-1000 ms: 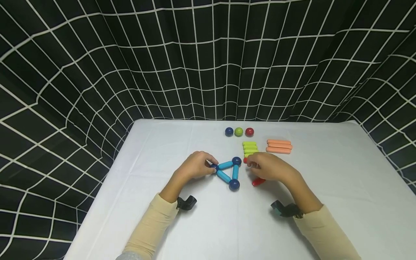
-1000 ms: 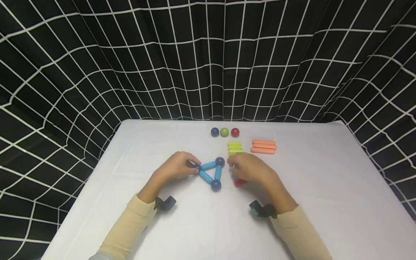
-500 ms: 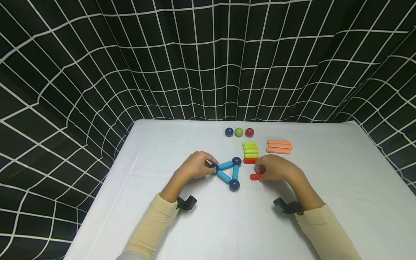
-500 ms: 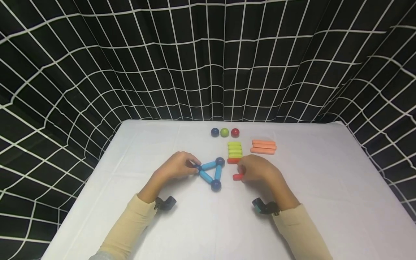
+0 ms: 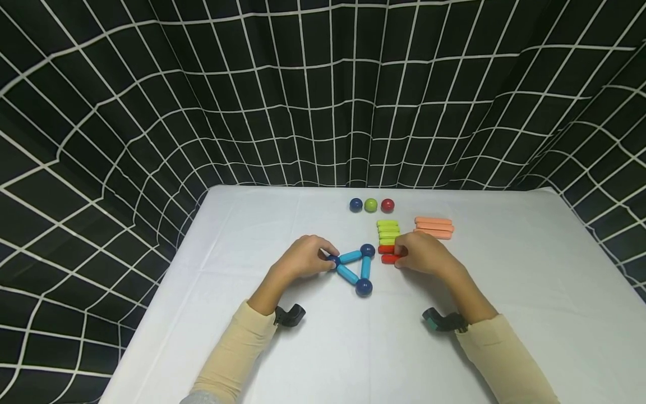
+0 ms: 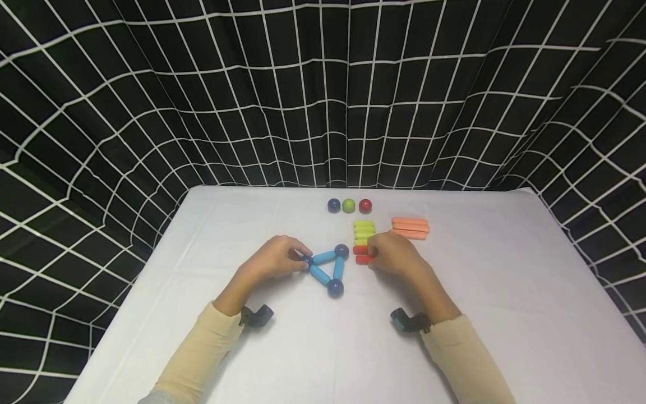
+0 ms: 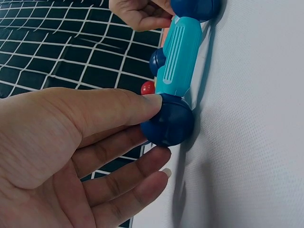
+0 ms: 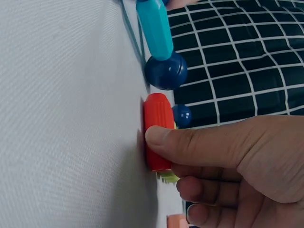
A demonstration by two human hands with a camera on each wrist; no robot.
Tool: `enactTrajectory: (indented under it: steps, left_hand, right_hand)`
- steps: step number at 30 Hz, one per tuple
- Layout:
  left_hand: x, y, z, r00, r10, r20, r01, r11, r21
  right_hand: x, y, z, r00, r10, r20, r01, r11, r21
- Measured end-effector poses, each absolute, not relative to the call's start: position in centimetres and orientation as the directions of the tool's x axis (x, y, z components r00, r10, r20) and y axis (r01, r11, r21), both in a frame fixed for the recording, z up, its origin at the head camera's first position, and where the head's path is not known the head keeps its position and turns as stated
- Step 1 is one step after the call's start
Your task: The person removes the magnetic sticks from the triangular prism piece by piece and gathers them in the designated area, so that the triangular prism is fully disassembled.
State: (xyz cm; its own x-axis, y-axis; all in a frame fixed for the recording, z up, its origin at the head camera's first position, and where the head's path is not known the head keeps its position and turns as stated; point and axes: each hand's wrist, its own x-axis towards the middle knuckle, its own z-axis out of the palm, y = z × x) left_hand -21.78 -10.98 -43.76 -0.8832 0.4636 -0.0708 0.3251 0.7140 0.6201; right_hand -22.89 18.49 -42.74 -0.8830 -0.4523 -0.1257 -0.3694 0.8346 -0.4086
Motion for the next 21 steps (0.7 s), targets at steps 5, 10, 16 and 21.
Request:
enactTrajectory:
  steps: [5, 10, 16, 21]
  left_hand:
    - [-21.6, -10.8, -43.5, -0.883, 0.462, -0.080, 0.321, 0.719, 0.616]
    - [-21.3, -10.6, -43.2, -0.876, 0.472, -0.097, 0.334, 0.740, 0.584]
    - [-20.4, -10.3, -42.3, -0.860, 0.492, -0.134, 0.391, 0.805, 0.447]
    - [-19.4, -9.5, -41.8, -0.845, 0.522, -0.114, 0.457, 0.817, 0.352]
  right_hand:
    - [-23.0, 18.5, -42.9, -0.892, -0.444, -0.083, -0.379, 0.836, -0.398]
    - [-23.0, 18.2, -43.1, -0.900, -0.430, -0.074, -0.372, 0.844, -0.387]
    - [-22.2, 17.4, -43.0, -0.864, -0.498, -0.076, -0.396, 0.765, -0.508]
    - [-21.5, 16.0, -43.1, -0.772, -0.632, -0.070, -0.458, 0.629, -0.628]
